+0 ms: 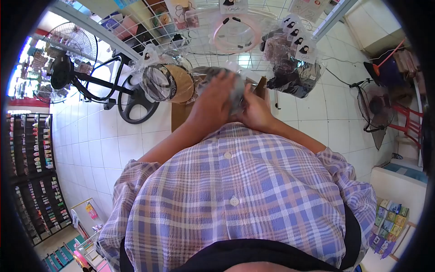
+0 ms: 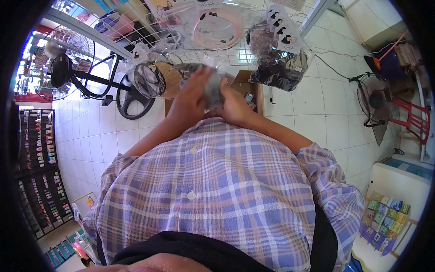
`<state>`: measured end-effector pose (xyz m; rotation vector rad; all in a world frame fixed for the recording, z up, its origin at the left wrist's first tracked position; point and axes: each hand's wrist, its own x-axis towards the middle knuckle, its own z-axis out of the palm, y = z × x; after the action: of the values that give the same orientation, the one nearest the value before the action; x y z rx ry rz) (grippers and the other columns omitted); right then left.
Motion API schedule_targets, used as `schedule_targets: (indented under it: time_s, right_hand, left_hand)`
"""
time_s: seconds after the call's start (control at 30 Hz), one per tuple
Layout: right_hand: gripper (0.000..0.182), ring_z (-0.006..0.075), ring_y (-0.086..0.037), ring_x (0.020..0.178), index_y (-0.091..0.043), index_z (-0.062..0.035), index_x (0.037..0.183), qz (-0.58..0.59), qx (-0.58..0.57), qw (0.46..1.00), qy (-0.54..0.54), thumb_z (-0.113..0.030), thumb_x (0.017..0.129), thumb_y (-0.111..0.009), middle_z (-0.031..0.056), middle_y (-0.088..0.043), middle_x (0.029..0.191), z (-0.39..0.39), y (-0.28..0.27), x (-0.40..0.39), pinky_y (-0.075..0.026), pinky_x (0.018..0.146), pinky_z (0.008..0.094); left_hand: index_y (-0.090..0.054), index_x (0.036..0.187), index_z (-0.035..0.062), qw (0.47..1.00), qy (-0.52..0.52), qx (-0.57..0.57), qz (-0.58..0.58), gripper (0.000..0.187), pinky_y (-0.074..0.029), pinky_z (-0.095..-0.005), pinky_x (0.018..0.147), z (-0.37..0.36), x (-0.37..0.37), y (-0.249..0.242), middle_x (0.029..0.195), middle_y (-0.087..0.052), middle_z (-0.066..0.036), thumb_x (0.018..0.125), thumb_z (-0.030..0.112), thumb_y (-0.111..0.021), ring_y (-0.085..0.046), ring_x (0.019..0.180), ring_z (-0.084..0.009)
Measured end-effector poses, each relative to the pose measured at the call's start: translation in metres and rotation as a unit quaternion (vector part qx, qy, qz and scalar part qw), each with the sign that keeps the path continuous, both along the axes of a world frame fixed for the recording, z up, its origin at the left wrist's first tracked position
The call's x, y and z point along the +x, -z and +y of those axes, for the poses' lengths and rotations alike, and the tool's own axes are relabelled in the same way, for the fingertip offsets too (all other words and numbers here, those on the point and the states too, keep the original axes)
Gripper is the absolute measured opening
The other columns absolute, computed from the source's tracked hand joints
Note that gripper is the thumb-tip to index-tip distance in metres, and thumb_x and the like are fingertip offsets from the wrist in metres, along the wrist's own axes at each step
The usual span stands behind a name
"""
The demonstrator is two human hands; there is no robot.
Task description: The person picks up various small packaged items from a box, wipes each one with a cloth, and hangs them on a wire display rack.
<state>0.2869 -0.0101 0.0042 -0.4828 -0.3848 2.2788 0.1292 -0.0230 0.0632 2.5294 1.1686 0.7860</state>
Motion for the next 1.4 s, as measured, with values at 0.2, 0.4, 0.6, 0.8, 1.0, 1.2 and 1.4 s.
schedule_targets:
  time_s: [0.2, 0.4, 0.6, 0.8, 1.0, 1.2, 1.4]
  right_hand:
    - [0.075, 0.0286, -0.049, 0.121, -0.035, -0.0068, 0.139, -0.449, 0.427, 0.783, -0.06, -0.062, 0.094, -0.012, 0.0168, -0.048, 0.13, -0.008, -0.007, 0.004, -0.042, 0.101, 0.0425]
    - [0.085, 0.0246, -0.044, 0.126, -0.033, -0.0101, 0.14, -0.247, 0.208, 0.945, -0.049, -0.072, 0.087, -0.008, 0.0113, -0.044, 0.135, 0.007, 0.02, 0.001, -0.043, 0.099, 0.0401]
    - [0.085, 0.0293, -0.051, 0.119, -0.033, -0.0077, 0.139, -0.165, 0.131, 0.977, -0.015, -0.071, 0.087, -0.009, 0.0141, -0.046, 0.134, 0.003, 0.015, -0.004, -0.047, 0.096, 0.0467]
    - [0.066, 0.0352, -0.048, 0.122, -0.035, -0.0078, 0.138, -0.118, 0.036, 0.991, -0.053, -0.058, 0.097, -0.023, 0.0149, -0.045, 0.135, 0.008, -0.015, 0.004, -0.047, 0.09, 0.06]
    - [0.059, 0.035, -0.044, 0.127, -0.039, -0.0108, 0.137, 0.005, -0.069, 0.991, -0.114, -0.054, 0.097, -0.031, 0.0118, -0.046, 0.137, 0.022, 0.001, 0.011, -0.036, 0.094, 0.0687]
    - [0.064, 0.0344, -0.041, 0.129, -0.039, -0.0088, 0.138, -0.015, -0.056, 0.993, -0.103, -0.057, 0.096, -0.032, 0.0141, -0.047, 0.136, 0.033, 0.025, 0.019, -0.034, 0.1, 0.0614]
    - [0.054, 0.02, -0.052, 0.111, -0.048, -0.0126, 0.129, -0.321, -0.064, 0.944, -0.05, -0.054, 0.096, -0.041, 0.0037, -0.054, 0.127, 0.02, 0.097, 0.041, -0.047, 0.086, 0.0463]
  left_hand:
    - [-0.056, 0.118, -0.0033, 0.997, -0.033, 0.063, 0.002, 0.038, -0.037, -0.0448, 0.103, 0.0, 0.003, -0.011, 0.126, -0.056, -0.019, 0.083, 0.01, -0.056, -0.048, 0.122, -0.0369]
    - [-0.057, 0.112, -0.0051, 0.996, -0.081, 0.046, -0.005, 0.037, -0.037, -0.0445, 0.104, 0.004, 0.0, 0.007, 0.124, -0.057, -0.017, 0.083, 0.017, -0.059, -0.05, 0.121, -0.0317]
    - [-0.059, 0.111, -0.0017, 0.993, -0.014, 0.107, 0.04, 0.032, -0.039, -0.0438, 0.1, 0.004, 0.003, 0.001, 0.12, -0.058, -0.017, 0.085, 0.017, -0.057, -0.055, 0.113, -0.0313]
    - [-0.058, 0.115, 0.004, 0.922, -0.334, -0.135, -0.143, 0.03, -0.049, -0.038, 0.085, 0.024, -0.043, 0.029, 0.111, -0.062, -0.013, 0.094, 0.023, -0.049, -0.062, 0.094, -0.0275]
    - [-0.059, 0.113, 0.004, 0.557, -0.268, -0.628, -0.473, 0.033, -0.051, -0.0293, 0.074, 0.01, -0.058, 0.049, 0.097, -0.064, -0.004, 0.091, 0.029, -0.06, -0.062, 0.082, -0.0148]
    - [-0.055, 0.112, 0.0041, 0.554, -0.19, -0.63, -0.511, 0.028, -0.053, -0.0275, 0.067, 0.022, -0.06, 0.101, 0.092, -0.064, -0.006, 0.091, 0.021, -0.061, -0.064, 0.076, -0.0133]
    - [-0.061, 0.107, 0.0026, 0.603, -0.373, -0.613, -0.35, 0.031, -0.053, -0.0335, 0.071, 0.015, -0.094, 0.235, 0.098, -0.066, -0.009, 0.086, 0.025, -0.067, -0.064, 0.081, -0.0201]
